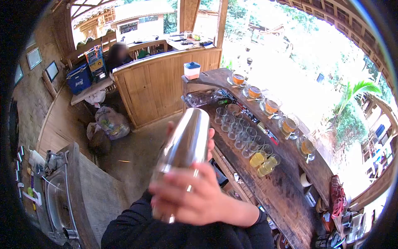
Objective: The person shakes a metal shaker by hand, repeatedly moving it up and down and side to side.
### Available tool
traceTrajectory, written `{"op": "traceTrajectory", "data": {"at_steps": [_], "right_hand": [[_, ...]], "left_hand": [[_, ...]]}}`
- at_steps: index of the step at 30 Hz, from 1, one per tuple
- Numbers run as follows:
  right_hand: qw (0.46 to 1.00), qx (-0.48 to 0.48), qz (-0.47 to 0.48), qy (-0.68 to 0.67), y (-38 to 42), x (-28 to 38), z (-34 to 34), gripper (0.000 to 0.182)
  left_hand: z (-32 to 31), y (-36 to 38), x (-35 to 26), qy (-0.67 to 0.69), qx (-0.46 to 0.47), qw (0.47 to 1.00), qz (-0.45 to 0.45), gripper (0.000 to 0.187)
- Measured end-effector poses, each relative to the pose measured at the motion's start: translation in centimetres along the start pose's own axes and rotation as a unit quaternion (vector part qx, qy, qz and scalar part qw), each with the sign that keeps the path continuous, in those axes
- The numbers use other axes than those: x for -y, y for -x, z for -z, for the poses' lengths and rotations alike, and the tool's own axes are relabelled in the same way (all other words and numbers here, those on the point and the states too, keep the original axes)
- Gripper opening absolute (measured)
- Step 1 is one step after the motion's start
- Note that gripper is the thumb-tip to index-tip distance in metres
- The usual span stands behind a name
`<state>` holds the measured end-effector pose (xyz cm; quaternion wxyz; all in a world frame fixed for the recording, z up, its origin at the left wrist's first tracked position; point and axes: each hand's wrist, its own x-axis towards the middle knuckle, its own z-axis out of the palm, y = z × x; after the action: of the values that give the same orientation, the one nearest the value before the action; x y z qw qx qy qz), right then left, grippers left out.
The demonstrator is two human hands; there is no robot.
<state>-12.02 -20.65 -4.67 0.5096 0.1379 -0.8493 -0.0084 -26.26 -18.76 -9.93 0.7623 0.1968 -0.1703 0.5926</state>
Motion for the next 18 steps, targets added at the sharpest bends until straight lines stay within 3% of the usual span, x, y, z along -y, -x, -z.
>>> {"op": "traceTrajectory", "data": {"at_steps": [2,4,6,7,8,10,12,14,16,17,18], "right_hand": [[0.999,-0.019,0.036,-0.026,-0.5,-0.1,0.0,0.039],[0.995,-0.038,0.069,-0.053,-0.3,-0.6,-0.6,0.038],[0.99,0.059,-0.115,-0.048,1.1,-2.6,-2.5,0.038],[0.984,0.009,-0.172,-0.046,1.2,-3.5,-3.4,0.036],[0.972,-0.041,-0.226,-0.044,1.1,-4.2,-3.8,0.034],[0.965,-0.068,-0.248,-0.059,0.3,-3.9,-2.5,0.03],[0.994,-0.016,-0.099,-0.035,0.6,-2.1,-0.5,0.028],[0.99,-0.001,0.133,0.046,2.3,0.1,-0.7,0.026],[0.986,-0.015,0.162,0.03,0.8,0.6,-0.1,0.026],[0.981,-0.031,0.19,0.016,0.2,0.7,0.2,0.025],[0.994,0.017,0.109,0.014,0.9,0.0,-0.2,0.028]], "left_hand": [[-1.4,0.2,0.5,-0.057,0.054,0.996,-0.052,0.079],[0.7,0.5,-0.7,0.016,0.002,1.0,0.007,0.077],[3.6,0.8,-1.2,0.277,-0.031,0.952,0.123,0.085],[5.5,0.8,0.9,0.078,-0.014,0.995,-0.065,0.069],[6.8,0.7,3.0,-0.127,0.007,0.96,-0.248,0.057],[5.5,-0.1,1.5,-0.009,-0.062,0.979,-0.194,0.058],[-0.1,0.1,-0.3,0.007,-0.065,0.998,0.015,0.06],[-4.2,0.2,0.8,-0.038,0.001,0.999,-0.029,0.071],[-4.2,0.4,1.2,-0.049,0.122,0.99,-0.046,0.074],[-3.5,0.3,0.7,-0.105,0.122,0.985,-0.06,0.076],[-2.5,0.1,0.0,-0.105,0.122,0.985,-0.059,0.076]]}}
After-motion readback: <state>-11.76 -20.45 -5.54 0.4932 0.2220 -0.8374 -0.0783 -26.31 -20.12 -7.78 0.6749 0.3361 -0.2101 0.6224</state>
